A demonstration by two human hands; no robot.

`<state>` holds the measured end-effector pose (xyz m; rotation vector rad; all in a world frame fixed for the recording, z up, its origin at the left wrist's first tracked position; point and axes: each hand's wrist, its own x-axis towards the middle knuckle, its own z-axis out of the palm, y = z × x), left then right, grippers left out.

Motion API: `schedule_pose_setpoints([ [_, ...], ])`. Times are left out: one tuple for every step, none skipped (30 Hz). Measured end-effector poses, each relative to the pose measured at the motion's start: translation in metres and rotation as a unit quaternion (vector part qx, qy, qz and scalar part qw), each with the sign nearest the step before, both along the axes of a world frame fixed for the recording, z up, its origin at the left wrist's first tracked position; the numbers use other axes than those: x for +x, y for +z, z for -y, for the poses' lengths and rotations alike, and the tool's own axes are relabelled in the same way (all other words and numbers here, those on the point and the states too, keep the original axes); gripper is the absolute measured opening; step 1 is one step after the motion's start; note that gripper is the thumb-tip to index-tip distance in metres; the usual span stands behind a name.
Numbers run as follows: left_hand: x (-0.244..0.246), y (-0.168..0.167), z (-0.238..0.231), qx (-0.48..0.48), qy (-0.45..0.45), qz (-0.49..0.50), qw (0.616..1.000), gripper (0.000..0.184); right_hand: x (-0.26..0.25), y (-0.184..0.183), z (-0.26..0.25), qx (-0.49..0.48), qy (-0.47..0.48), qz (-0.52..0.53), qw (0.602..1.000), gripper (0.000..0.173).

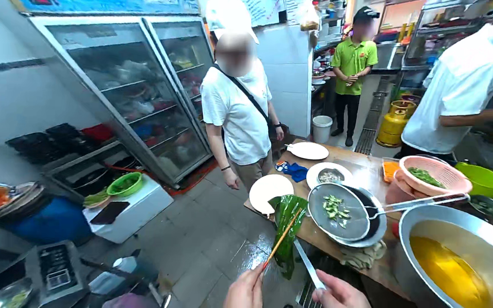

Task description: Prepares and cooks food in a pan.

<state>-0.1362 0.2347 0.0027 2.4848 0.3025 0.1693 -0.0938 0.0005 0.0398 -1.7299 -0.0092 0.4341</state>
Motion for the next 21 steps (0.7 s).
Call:
schedule_pose_setpoints([
  [0.021,-0.005,-0.014,-0.003,0.006,-0.005,1.0,0.035,0.023,-0.002,-0.018,-0.007,0.0,-0.011,1.0,0.038],
  [0.044,-0.011,-0.028,-0.006,0.009,-0.009,1.0,0.034,0.047,-0.005,-0.036,-0.014,0.0,-0.017,1.0,0.037],
  [0.067,-0.017,-0.042,-0.008,0.013,-0.013,1.0,0.034,0.071,-0.009,-0.053,-0.023,0.002,-0.023,0.999,0.038],
  [0.091,-0.025,-0.056,-0.01,0.015,-0.018,1.0,0.034,0.095,-0.015,-0.07,-0.032,0.004,-0.029,0.999,0.038],
  [0.114,-0.032,-0.071,-0.01,0.015,-0.029,0.999,0.035,0.118,-0.022,-0.087,-0.043,0.004,-0.037,0.998,0.038],
  [0.138,-0.041,-0.085,-0.012,0.014,-0.044,0.999,0.035,0.141,-0.029,-0.102,-0.052,0.004,-0.046,0.998,0.039],
  [0.16,-0.05,-0.097,-0.015,0.012,-0.061,0.998,0.036,0.164,-0.036,-0.116,-0.06,0.004,-0.055,0.997,0.038],
  [0.183,-0.061,-0.109,-0.017,0.011,-0.077,0.997,0.036,0.186,-0.044,-0.129,-0.067,0.004,-0.065,0.996,0.039],
  [0.204,-0.071,-0.119,-0.016,0.009,-0.093,0.996,0.036,0.207,-0.053,-0.141,-0.075,0.005,-0.078,0.994,0.039],
  [0.223,-0.082,-0.128,-0.014,0.007,-0.109,0.994,0.036,0.226,-0.062,-0.151,-0.082,0.005,-0.092,0.992,0.038],
  [0.241,-0.092,-0.136,-0.011,0.007,-0.128,0.992,0.036,0.243,-0.072,-0.159,-0.091,0.005,-0.103,0.99,0.038],
  [0.257,-0.102,-0.142,-0.008,0.006,-0.145,0.989,0.037,0.257,-0.08,-0.165,-0.103,0.006,-0.114,0.988,0.038],
  [0.27,-0.111,-0.146,-0.006,0.004,-0.159,0.987,0.037,0.268,-0.087,-0.17,-0.118,0.008,-0.126,0.985,0.037],
  [0.28,-0.118,-0.15,-0.002,0.004,-0.175,0.985,0.037,0.277,-0.093,-0.173,-0.132,0.011,-0.139,0.981,0.037],
  [0.289,-0.124,-0.152,0.005,0.001,-0.192,0.981,0.037,0.284,-0.097,-0.175,-0.145,0.012,-0.151,0.978,0.036],
  [0.295,-0.128,-0.154,0.009,-0.003,-0.204,0.979,0.038,0.289,-0.1,-0.175,-0.158,0.016,-0.161,0.974,0.036],
  [0.3,-0.13,-0.155,0.012,-0.006,-0.219,0.976,0.039,0.291,-0.1,-0.174,-0.172,0.021,-0.17,0.97,0.036],
  [0.304,-0.131,-0.156,0.016,-0.008,-0.229,0.973,0.039,0.292,-0.097,-0.171,-0.189,0.031,-0.175,0.966,0.036],
  [0.306,-0.133,-0.156,0.018,-0.01,-0.233,0.972,0.039,0.291,-0.094,-0.166,-0.206,0.039,-0.176,0.962,0.036],
  [0.308,-0.135,-0.156,0.021,-0.012,-0.234,0.972,0.039,0.289,-0.088,-0.158,-0.221,0.049,-0.177,0.958,0.036],
  [0.309,-0.137,-0.155,0.023,-0.014,-0.233,0.972,0.038,0.285,-0.082,-0.148,-0.237,0.056,-0.176,0.954,0.036],
])
